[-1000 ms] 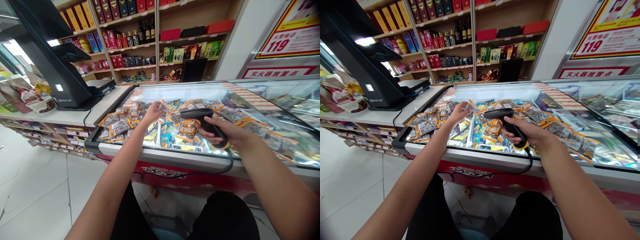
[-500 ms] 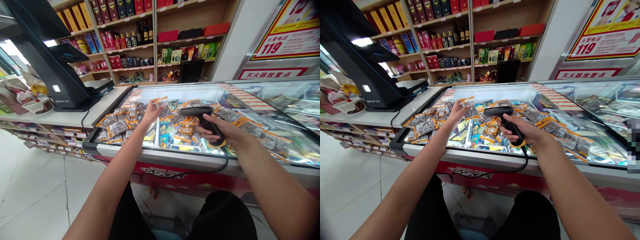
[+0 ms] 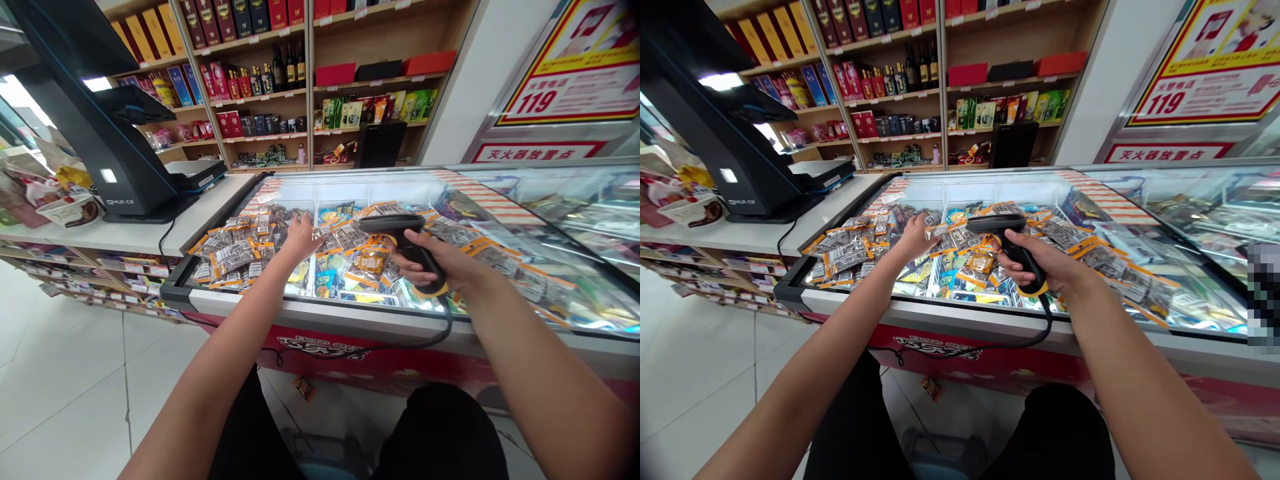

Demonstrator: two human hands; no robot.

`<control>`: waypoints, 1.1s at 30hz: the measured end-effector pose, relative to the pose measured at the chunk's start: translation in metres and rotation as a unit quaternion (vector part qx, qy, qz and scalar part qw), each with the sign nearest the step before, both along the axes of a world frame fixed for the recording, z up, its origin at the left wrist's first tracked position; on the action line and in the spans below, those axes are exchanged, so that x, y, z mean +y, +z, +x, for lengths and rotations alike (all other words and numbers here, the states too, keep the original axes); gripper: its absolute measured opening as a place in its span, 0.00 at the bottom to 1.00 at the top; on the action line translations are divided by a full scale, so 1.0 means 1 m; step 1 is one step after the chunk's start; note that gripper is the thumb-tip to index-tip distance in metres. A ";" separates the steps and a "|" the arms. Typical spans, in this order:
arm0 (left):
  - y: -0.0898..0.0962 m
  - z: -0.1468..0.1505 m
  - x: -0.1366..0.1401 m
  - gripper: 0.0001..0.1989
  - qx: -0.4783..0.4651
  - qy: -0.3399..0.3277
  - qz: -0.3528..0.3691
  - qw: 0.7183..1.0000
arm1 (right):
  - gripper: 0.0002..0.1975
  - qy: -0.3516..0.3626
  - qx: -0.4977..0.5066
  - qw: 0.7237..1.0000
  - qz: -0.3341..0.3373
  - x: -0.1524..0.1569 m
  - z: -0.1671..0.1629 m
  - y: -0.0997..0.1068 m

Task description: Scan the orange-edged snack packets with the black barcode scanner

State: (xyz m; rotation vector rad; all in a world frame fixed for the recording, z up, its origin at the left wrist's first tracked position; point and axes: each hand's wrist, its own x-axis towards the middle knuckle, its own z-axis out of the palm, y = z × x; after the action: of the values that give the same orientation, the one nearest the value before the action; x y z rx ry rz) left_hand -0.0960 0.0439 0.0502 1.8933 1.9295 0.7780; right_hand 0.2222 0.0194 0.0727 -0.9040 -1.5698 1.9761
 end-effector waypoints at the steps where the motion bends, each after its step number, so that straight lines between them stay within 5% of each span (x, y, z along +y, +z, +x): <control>1: 0.001 -0.001 -0.006 0.38 0.039 -0.005 -0.006 0.999 | 0.35 0.012 0.000 1.000 0.002 0.001 0.001 -0.002; 5: -0.001 -0.008 -0.033 0.35 0.113 -0.112 -0.023 0.987 | 0.37 0.045 0.005 0.999 0.013 0.006 0.003 -0.007; 8: -0.010 -0.005 -0.048 0.45 0.141 -0.165 -0.052 0.975 | 0.33 0.047 0.020 0.999 0.016 0.005 0.001 -0.006; 14: -0.025 0.032 -0.046 0.63 0.211 -0.127 -0.033 0.969 | 0.31 0.036 0.048 0.998 0.003 0.000 -0.003 -0.002; 21: -0.022 0.069 -0.028 0.60 0.225 -0.129 -0.014 0.966 | 0.28 0.052 0.061 0.997 0.002 0.003 -0.002 -0.006; 33: -0.024 0.032 -0.044 0.60 0.219 -0.128 -0.004 0.967 | 0.32 0.043 0.043 0.998 -0.009 0.003 -0.004 -0.006</control>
State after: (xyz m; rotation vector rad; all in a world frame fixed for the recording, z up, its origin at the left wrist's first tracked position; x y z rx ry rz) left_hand -0.0636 0.0002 0.0260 2.4026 1.8493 0.2884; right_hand 0.2183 0.0220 0.0666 -0.7589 -1.5676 2.0635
